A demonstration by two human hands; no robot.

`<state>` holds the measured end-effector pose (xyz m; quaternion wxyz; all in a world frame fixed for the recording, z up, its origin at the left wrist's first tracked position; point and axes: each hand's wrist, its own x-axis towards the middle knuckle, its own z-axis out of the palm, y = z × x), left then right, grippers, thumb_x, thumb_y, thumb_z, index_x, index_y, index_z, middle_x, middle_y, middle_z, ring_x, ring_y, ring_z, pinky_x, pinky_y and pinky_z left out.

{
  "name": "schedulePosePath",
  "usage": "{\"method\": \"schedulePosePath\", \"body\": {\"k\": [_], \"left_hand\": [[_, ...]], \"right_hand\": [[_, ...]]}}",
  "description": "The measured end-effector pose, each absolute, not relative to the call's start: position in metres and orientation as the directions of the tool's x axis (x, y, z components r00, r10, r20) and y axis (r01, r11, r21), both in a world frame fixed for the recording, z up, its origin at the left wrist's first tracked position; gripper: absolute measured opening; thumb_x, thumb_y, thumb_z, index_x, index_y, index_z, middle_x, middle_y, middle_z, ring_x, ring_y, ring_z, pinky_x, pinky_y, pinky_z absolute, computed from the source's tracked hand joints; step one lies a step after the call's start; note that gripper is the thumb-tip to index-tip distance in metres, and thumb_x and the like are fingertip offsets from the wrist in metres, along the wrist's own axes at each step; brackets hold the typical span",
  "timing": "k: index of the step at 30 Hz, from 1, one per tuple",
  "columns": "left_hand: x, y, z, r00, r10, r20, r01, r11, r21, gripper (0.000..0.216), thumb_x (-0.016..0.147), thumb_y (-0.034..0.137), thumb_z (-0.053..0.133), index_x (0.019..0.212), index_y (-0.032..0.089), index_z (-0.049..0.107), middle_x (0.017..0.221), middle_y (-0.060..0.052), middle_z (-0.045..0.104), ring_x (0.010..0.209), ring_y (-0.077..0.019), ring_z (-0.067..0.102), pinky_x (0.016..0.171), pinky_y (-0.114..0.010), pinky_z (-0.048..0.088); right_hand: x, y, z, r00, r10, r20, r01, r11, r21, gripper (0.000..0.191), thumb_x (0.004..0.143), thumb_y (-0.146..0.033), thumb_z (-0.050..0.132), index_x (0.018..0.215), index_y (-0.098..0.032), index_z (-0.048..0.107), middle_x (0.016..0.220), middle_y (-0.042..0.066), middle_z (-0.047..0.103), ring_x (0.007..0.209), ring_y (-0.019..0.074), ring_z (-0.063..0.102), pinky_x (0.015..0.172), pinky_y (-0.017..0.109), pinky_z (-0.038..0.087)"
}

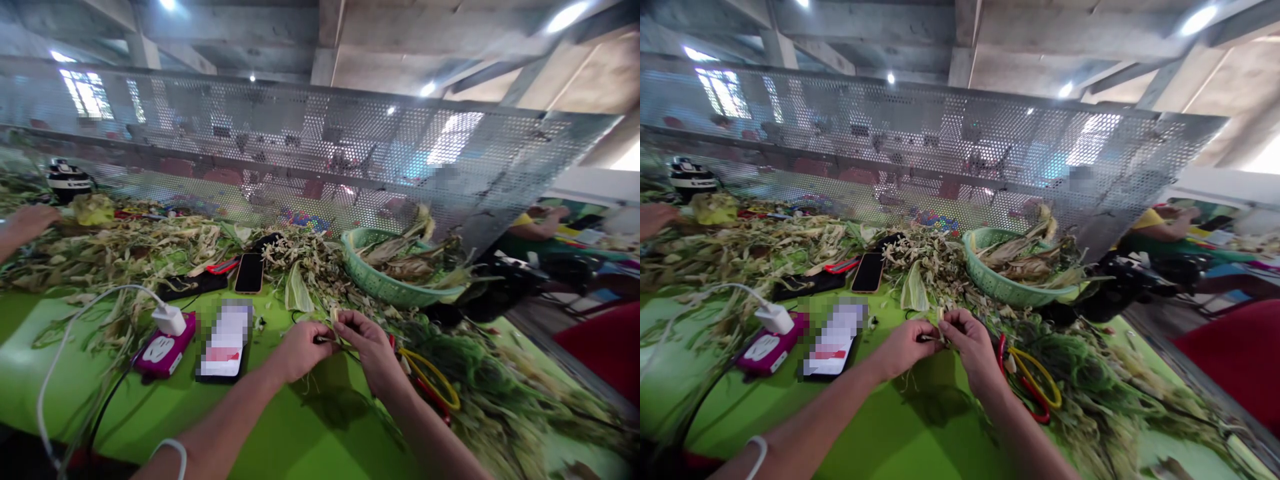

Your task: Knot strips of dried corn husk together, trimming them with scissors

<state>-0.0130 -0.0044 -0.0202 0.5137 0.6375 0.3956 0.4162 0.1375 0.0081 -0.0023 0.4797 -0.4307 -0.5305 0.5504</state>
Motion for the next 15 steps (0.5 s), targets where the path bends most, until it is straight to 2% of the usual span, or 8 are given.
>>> {"method": "schedulePosePath", "body": {"k": [4, 7, 11, 15], "left_hand": [[-0.014, -0.005, -0.018, 0.3, 0.951, 0.074, -0.003, -0.077, 0.997, 0.025, 0.075, 0.038, 0.065, 0.079, 0.014, 0.068, 0.072, -0.002, 0.061, 0.068, -0.0148, 0.051, 0.066, -0.026, 0.038], [-0.015, -0.006, -0.013, 0.236, 0.971, 0.035, -0.149, 0.0, 0.989, 0.027, 0.072, 0.039, 0.068, 0.082, 0.015, 0.066, 0.076, -0.002, 0.062, 0.072, -0.0148, 0.052, 0.069, -0.026, 0.039], [-0.015, -0.006, -0.007, 0.241, 0.97, 0.01, -0.319, 0.07, 0.945, 0.032, 0.068, 0.039, 0.073, 0.087, 0.015, 0.065, 0.081, -0.002, 0.063, 0.076, -0.0146, 0.054, 0.074, -0.026, 0.04], [-0.015, -0.006, -0.006, 0.25, 0.968, -0.031, -0.321, 0.113, 0.94, 0.032, 0.069, 0.043, 0.071, 0.082, 0.015, 0.064, 0.073, -0.001, 0.059, 0.067, -0.0121, 0.051, 0.068, -0.025, 0.039]], "right_hand": [[0.14, 0.01, 0.0, -0.138, 0.989, 0.051, 0.0, 0.052, -0.999, 0.031, 0.068, -0.045, 0.074, 0.08, -0.019, 0.063, 0.073, 0.0, 0.06, 0.069, 0.0157, 0.052, 0.063, 0.025, 0.04], [0.143, 0.011, 0.004, -0.125, 0.989, 0.076, 0.076, 0.086, -0.993, 0.038, 0.07, -0.05, 0.071, 0.089, -0.018, 0.065, 0.082, 0.005, 0.064, 0.077, 0.0197, 0.055, 0.068, 0.027, 0.043], [0.147, 0.013, 0.004, -0.117, 0.992, 0.056, 0.126, 0.07, -0.989, 0.035, 0.069, -0.05, 0.072, 0.08, -0.018, 0.063, 0.071, 0.002, 0.06, 0.068, 0.0172, 0.052, 0.062, 0.026, 0.042], [0.148, 0.014, 0.002, -0.1, 0.991, 0.093, 0.155, 0.108, -0.982, 0.034, 0.068, -0.05, 0.072, 0.075, -0.018, 0.063, 0.067, 0.001, 0.057, 0.065, 0.0156, 0.049, 0.06, 0.026, 0.04]]}}
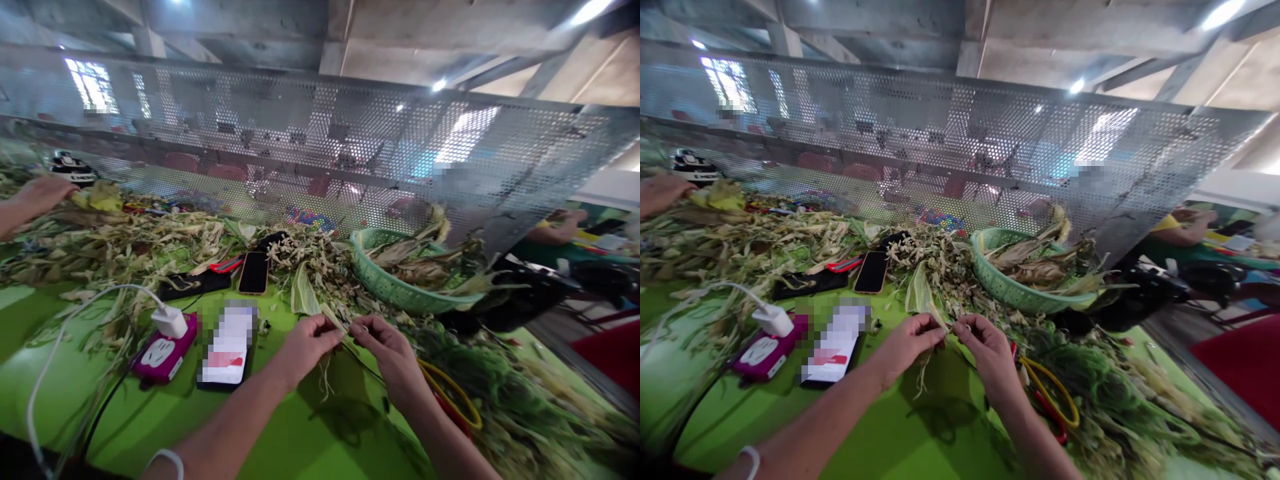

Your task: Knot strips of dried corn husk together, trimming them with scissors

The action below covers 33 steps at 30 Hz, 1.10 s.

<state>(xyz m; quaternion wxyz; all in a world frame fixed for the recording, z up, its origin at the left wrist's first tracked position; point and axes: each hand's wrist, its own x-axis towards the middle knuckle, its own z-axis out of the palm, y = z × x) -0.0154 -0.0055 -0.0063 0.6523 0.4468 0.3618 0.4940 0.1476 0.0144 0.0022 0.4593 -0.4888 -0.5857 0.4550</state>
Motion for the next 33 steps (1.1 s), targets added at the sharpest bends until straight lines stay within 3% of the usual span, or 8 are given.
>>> {"method": "schedulePosePath", "body": {"k": [4, 9, 13, 16, 19, 25, 29, 33], "left_hand": [[-0.015, -0.006, -0.008, 0.244, 0.968, -0.051, -0.304, 0.126, 0.944, 0.029, 0.07, 0.041, 0.071, 0.077, 0.014, 0.062, 0.069, 0.001, 0.056, 0.064, -0.0106, 0.048, 0.066, -0.024, 0.038], [-0.015, -0.006, -0.009, 0.259, 0.962, -0.093, -0.396, 0.193, 0.898, 0.029, 0.067, 0.036, 0.074, 0.085, 0.015, 0.065, 0.076, -0.001, 0.061, 0.068, -0.0121, 0.053, 0.071, -0.026, 0.041], [-0.014, -0.003, -0.009, 0.147, 0.986, -0.084, -0.428, 0.14, 0.893, 0.033, 0.064, 0.038, 0.077, 0.084, 0.014, 0.065, 0.08, -0.004, 0.065, 0.075, -0.0152, 0.057, 0.077, -0.028, 0.043], [-0.013, -0.001, -0.011, 0.11, 0.991, -0.077, -0.463, 0.12, 0.878, 0.035, 0.06, 0.037, 0.079, 0.083, 0.014, 0.065, 0.082, -0.004, 0.066, 0.079, -0.016, 0.058, 0.08, -0.029, 0.043], [-0.013, -0.001, -0.014, 0.128, 0.988, -0.091, -0.489, 0.143, 0.861, 0.034, 0.06, 0.034, 0.08, 0.082, 0.014, 0.064, 0.08, -0.003, 0.065, 0.074, -0.0146, 0.057, 0.076, -0.029, 0.043], [-0.015, -0.005, -0.009, 0.159, 0.978, -0.136, -0.438, 0.194, 0.878, 0.03, 0.066, 0.039, 0.075, 0.078, 0.014, 0.063, 0.071, 0.0, 0.061, 0.067, -0.0129, 0.056, 0.07, -0.028, 0.043], [-0.015, -0.005, -0.006, 0.187, 0.974, -0.13, -0.458, 0.204, 0.865, 0.031, 0.061, 0.033, 0.079, 0.081, 0.013, 0.066, 0.076, -0.003, 0.065, 0.069, -0.0135, 0.058, 0.071, -0.028, 0.044], [-0.014, -0.003, -0.006, 0.183, 0.966, -0.182, -0.498, 0.25, 0.83, 0.032, 0.057, 0.032, 0.08, 0.077, 0.013, 0.066, 0.068, -0.002, 0.064, 0.063, -0.0132, 0.057, 0.068, -0.029, 0.044]], "right_hand": [[0.145, 0.013, 0.003, -0.091, 0.992, 0.083, 0.132, 0.095, -0.987, 0.033, 0.067, -0.048, 0.074, 0.071, -0.018, 0.062, 0.063, -0.001, 0.054, 0.061, 0.0136, 0.046, 0.057, 0.025, 0.038], [0.143, 0.012, 0.005, -0.066, 0.995, 0.071, 0.124, 0.079, -0.989, 0.035, 0.067, -0.051, 0.073, 0.074, -0.019, 0.061, 0.065, -0.001, 0.054, 0.061, 0.0144, 0.047, 0.057, 0.025, 0.039], [0.144, 0.012, 0.01, -0.033, 0.99, 0.14, 0.107, 0.142, -0.984, 0.039, 0.069, -0.052, 0.072, 0.088, -0.019, 0.063, 0.079, 0.004, 0.061, 0.068, 0.0161, 0.051, 0.063, 0.027, 0.043], [0.144, 0.01, 0.01, -0.111, 0.988, 0.108, 0.135, 0.123, -0.983, 0.036, 0.071, -0.053, 0.069, 0.079, -0.019, 0.062, 0.071, 0.002, 0.058, 0.064, 0.0152, 0.049, 0.06, 0.026, 0.041], [0.144, 0.01, 0.004, -0.193, 0.978, 0.079, 0.155, 0.11, -0.982, 0.034, 0.071, -0.051, 0.069, 0.072, -0.019, 0.059, 0.065, -0.001, 0.053, 0.06, 0.014, 0.046, 0.057, 0.025, 0.038], [0.146, 0.013, -0.006, -0.23, 0.959, 0.165, 0.166, 0.206, -0.964, 0.026, 0.075, -0.042, 0.068, 0.073, -0.018, 0.059, 0.068, -0.001, 0.053, 0.066, 0.0145, 0.046, 0.06, 0.025, 0.038], [0.146, 0.012, -0.005, -0.236, 0.958, 0.165, 0.189, 0.212, -0.959, 0.025, 0.077, -0.042, 0.067, 0.073, -0.018, 0.058, 0.068, -0.001, 0.051, 0.066, 0.0143, 0.045, 0.06, 0.025, 0.037], [0.144, 0.011, -0.003, -0.219, 0.96, 0.173, 0.219, 0.221, -0.95, 0.029, 0.077, -0.045, 0.065, 0.07, -0.018, 0.056, 0.065, -0.002, 0.049, 0.063, 0.0138, 0.043, 0.059, 0.025, 0.035]]}}
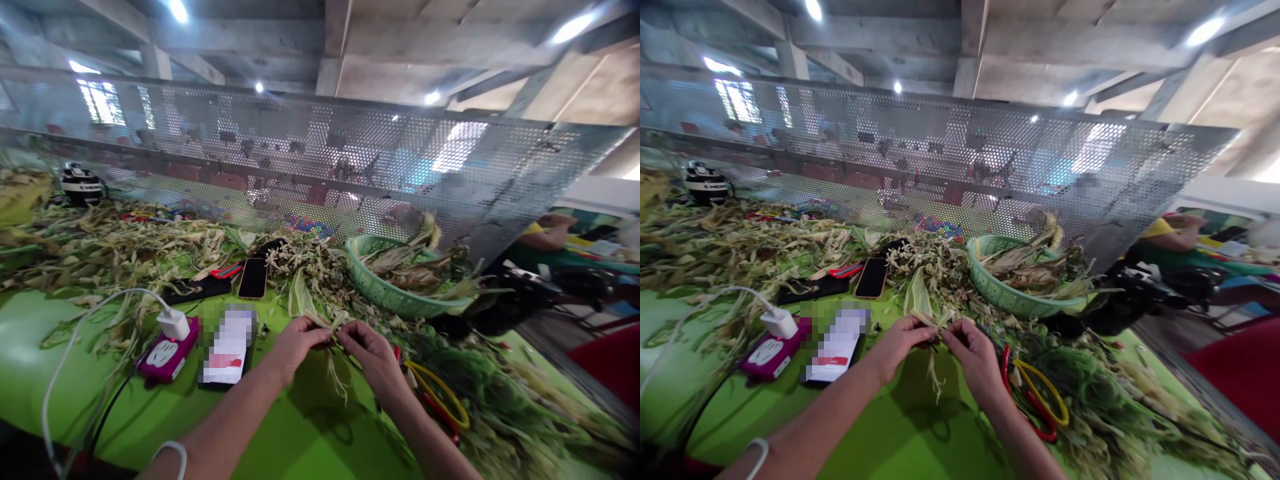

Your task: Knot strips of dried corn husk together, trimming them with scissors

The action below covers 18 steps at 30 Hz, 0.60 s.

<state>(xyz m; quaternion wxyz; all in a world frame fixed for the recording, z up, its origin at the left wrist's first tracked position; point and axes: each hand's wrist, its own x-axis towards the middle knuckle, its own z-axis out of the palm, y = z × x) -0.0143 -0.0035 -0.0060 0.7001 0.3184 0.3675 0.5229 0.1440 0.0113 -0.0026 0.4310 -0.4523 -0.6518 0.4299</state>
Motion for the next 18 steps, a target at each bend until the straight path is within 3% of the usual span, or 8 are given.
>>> {"method": "schedulePosePath", "body": {"k": [6, 9, 14, 18], "left_hand": [[-0.019, -0.002, -0.007, 0.166, 0.975, -0.15, -0.424, 0.208, 0.882, 0.025, 0.062, 0.033, 0.076, 0.074, 0.012, 0.067, 0.065, -0.001, 0.062, 0.06, -0.0106, 0.053, 0.065, -0.025, 0.04], [-0.021, -0.001, -0.01, 0.161, 0.977, -0.137, -0.392, 0.191, 0.9, 0.026, 0.065, 0.034, 0.074, 0.078, 0.013, 0.068, 0.072, -0.003, 0.066, 0.065, -0.0115, 0.055, 0.065, -0.025, 0.041], [-0.02, 0.002, -0.01, 0.175, 0.973, -0.152, -0.474, 0.219, 0.853, 0.038, 0.059, 0.03, 0.079, 0.09, 0.013, 0.065, 0.081, -0.006, 0.07, 0.072, -0.0152, 0.063, 0.069, -0.026, 0.043], [-0.018, 0.002, -0.007, 0.156, 0.969, -0.191, -0.525, 0.245, 0.815, 0.043, 0.055, 0.028, 0.082, 0.09, 0.014, 0.061, 0.076, -0.005, 0.069, 0.066, -0.0151, 0.065, 0.069, -0.028, 0.046]], "right_hand": [[0.145, 0.014, -0.001, -0.203, 0.958, 0.202, 0.241, 0.248, -0.938, 0.032, 0.076, -0.048, 0.065, 0.07, -0.018, 0.058, 0.064, -0.001, 0.052, 0.062, 0.0142, 0.046, 0.057, 0.024, 0.038], [0.148, 0.014, 0.0, -0.196, 0.95, 0.244, 0.298, 0.295, -0.908, 0.027, 0.078, -0.045, 0.064, 0.076, -0.017, 0.061, 0.069, 0.002, 0.059, 0.066, 0.0165, 0.053, 0.06, 0.026, 0.043], [0.15, 0.01, 0.007, -0.171, 0.831, 0.53, 0.466, 0.542, -0.699, 0.015, 0.081, -0.032, 0.064, 0.089, -0.02, 0.064, 0.091, 0.006, 0.063, 0.087, 0.0214, 0.057, 0.078, 0.033, 0.045], [0.149, 0.004, 0.01, -0.28, 0.721, 0.634, 0.512, 0.671, -0.537, 0.005, 0.083, -0.024, 0.063, 0.088, -0.023, 0.063, 0.089, 0.004, 0.064, 0.09, 0.0221, 0.057, 0.081, 0.035, 0.044]]}}
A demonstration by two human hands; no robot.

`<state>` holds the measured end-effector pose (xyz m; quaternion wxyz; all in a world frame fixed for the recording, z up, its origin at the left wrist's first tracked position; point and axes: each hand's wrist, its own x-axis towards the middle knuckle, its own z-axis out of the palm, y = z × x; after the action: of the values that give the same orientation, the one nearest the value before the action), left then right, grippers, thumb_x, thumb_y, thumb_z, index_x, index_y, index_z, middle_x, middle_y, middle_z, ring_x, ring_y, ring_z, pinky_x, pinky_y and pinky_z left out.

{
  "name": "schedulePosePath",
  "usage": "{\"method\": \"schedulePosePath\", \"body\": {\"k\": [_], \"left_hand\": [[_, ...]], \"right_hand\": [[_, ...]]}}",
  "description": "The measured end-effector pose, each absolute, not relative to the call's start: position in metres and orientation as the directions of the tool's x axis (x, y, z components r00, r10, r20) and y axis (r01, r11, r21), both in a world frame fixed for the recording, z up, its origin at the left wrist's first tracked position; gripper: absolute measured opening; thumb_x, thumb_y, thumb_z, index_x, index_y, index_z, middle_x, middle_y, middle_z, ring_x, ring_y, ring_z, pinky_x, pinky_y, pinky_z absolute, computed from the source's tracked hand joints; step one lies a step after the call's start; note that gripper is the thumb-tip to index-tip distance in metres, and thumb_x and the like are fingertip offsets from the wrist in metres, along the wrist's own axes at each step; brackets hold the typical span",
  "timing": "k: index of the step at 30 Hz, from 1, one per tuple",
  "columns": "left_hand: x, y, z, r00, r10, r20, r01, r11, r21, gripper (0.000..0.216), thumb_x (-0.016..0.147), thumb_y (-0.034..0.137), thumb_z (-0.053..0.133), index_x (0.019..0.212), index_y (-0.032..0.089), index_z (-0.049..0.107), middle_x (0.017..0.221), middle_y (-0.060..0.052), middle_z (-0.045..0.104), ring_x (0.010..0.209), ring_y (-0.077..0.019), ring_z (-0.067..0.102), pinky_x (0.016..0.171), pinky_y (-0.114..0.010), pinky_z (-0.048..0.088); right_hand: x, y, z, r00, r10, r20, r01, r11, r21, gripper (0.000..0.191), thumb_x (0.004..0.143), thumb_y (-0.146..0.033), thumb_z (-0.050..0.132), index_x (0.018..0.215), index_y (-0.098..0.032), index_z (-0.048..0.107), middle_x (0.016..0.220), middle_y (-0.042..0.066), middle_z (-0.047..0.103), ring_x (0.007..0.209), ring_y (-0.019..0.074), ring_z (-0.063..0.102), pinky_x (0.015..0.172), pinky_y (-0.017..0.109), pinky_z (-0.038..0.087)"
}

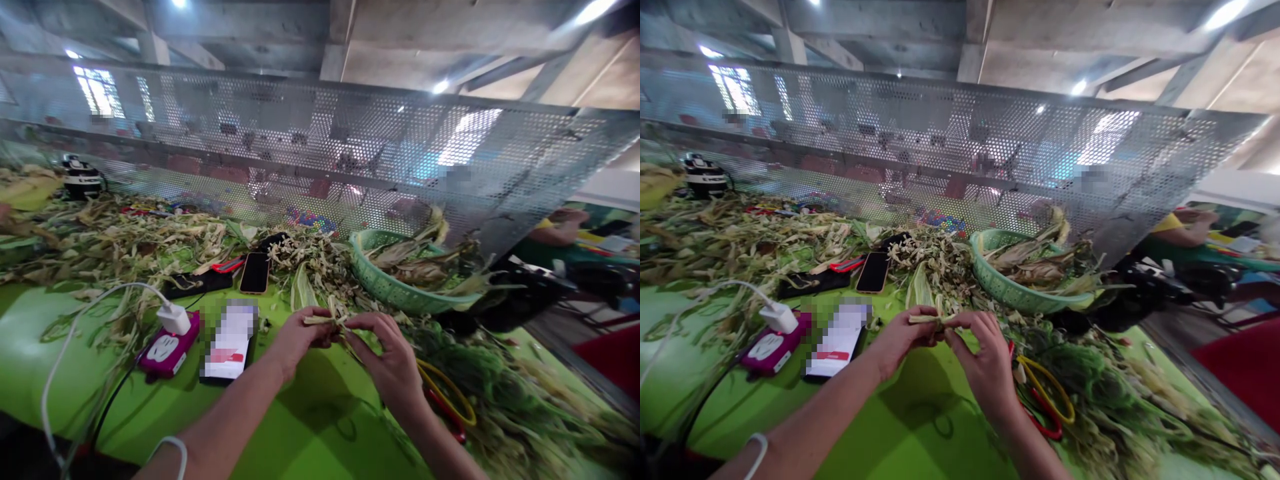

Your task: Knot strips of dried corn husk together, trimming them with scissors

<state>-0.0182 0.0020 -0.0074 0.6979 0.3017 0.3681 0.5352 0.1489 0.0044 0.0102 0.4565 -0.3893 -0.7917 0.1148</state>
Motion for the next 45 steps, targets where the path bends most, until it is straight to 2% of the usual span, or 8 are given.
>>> {"method": "schedulePosePath", "body": {"k": [5, 12, 17, 24, 29, 34, 40, 45], "left_hand": [[-0.017, 0.0, -0.01, 0.145, 0.968, -0.206, -0.568, 0.252, 0.783, 0.043, 0.059, 0.026, 0.081, 0.094, 0.014, 0.061, 0.071, -0.004, 0.069, 0.066, -0.0143, 0.064, 0.075, -0.03, 0.049], [-0.015, -0.004, -0.007, 0.189, 0.971, -0.145, -0.574, 0.229, 0.787, 0.033, 0.062, 0.033, 0.079, 0.084, 0.012, 0.064, 0.079, -0.006, 0.07, 0.073, -0.0155, 0.064, 0.08, -0.033, 0.05], [-0.012, -0.004, -0.008, 0.171, 0.969, -0.176, -0.579, 0.243, 0.778, 0.039, 0.058, 0.035, 0.082, 0.084, 0.013, 0.061, 0.071, -0.003, 0.067, 0.065, -0.0122, 0.062, 0.075, -0.029, 0.051], [-0.011, 0.001, -0.016, 0.069, 0.97, -0.231, -0.523, 0.233, 0.82, 0.043, 0.054, 0.038, 0.083, 0.082, 0.014, 0.062, 0.066, -0.003, 0.066, 0.059, -0.0128, 0.062, 0.069, -0.029, 0.051], [-0.01, 0.003, -0.016, 0.022, 0.98, -0.199, -0.509, 0.183, 0.841, 0.043, 0.049, 0.037, 0.084, 0.076, 0.013, 0.062, 0.064, -0.003, 0.066, 0.059, -0.0118, 0.061, 0.068, -0.027, 0.05], [-0.01, 0.002, -0.012, 0.006, 0.988, -0.154, -0.467, 0.139, 0.874, 0.041, 0.05, 0.039, 0.083, 0.072, 0.013, 0.061, 0.061, -0.001, 0.064, 0.059, -0.0122, 0.06, 0.07, -0.028, 0.049], [-0.013, -0.002, -0.006, 0.094, 0.989, -0.112, -0.439, 0.142, 0.887, 0.045, 0.055, 0.043, 0.081, 0.082, 0.013, 0.061, 0.07, -0.004, 0.067, 0.069, -0.0191, 0.067, 0.079, -0.035, 0.05], [-0.013, -0.003, -0.008, 0.091, 0.995, -0.036, -0.347, 0.065, 0.936, 0.042, 0.058, 0.038, 0.081, 0.087, 0.013, 0.064, 0.08, -0.007, 0.069, 0.077, -0.0205, 0.067, 0.082, -0.034, 0.049]], "right_hand": [[0.146, 0.003, 0.007, -0.433, 0.7, 0.568, 0.559, 0.703, -0.44, 0.015, 0.081, -0.015, 0.06, 0.094, -0.023, 0.062, 0.091, 0.004, 0.065, 0.089, 0.0222, 0.057, 0.079, 0.034, 0.044], [0.145, 0.007, 0.003, -0.462, 0.655, 0.598, 0.57, 0.736, -0.365, 0.023, 0.072, -0.006, 0.059, 0.088, -0.022, 0.057, 0.088, 0.004, 0.062, 0.085, 0.022, 0.056, 0.075, 0.034, 0.046], [0.144, 0.007, 0.001, -0.475, 0.63, 0.615, 0.56, 0.755, -0.342, 0.014, 0.078, -0.01, 0.057, 0.086, -0.022, 0.059, 0.087, 0.005, 0.062, 0.086, 0.0217, 0.056, 0.076, 0.035, 0.047], [0.143, 0.005, 0.002, -0.472, 0.624, 0.623, 0.546, 0.762, -0.349, 0.009, 0.083, -0.015, 0.057, 0.084, -0.023, 0.061, 0.086, 0.004, 0.064, 0.085, 0.0212, 0.059, 0.076, 0.034, 0.048], [0.145, 0.004, 0.002, -0.479, 0.636, 0.605, 0.52, 0.761, -0.388, 0.008, 0.085, -0.017, 0.057, 0.082, -0.023, 0.06, 0.084, 0.003, 0.064, 0.085, 0.0203, 0.059, 0.079, 0.034, 0.046], [0.145, 0.003, 0.003, -0.429, 0.688, 0.586, 0.486, 0.722, -0.492, 0.006, 0.085, -0.022, 0.059, 0.079, -0.021, 0.06, 0.082, 0.004, 0.062, 0.083, 0.02, 0.059, 0.075, 0.031, 0.047], [0.145, 0.005, 0.003, -0.256, 0.81, 0.527, 0.463, 0.581, -0.669, 0.011, 0.086, -0.027, 0.058, 0.079, -0.02, 0.06, 0.079, 0.004, 0.061, 0.075, 0.0185, 0.058, 0.068, 0.028, 0.047], [0.146, 0.006, 0.003, -0.17, 0.873, 0.456, 0.438, 0.482, -0.759, 0.015, 0.084, -0.032, 0.059, 0.08, -0.018, 0.06, 0.073, 0.003, 0.061, 0.068, 0.0174, 0.056, 0.063, 0.027, 0.046]]}}
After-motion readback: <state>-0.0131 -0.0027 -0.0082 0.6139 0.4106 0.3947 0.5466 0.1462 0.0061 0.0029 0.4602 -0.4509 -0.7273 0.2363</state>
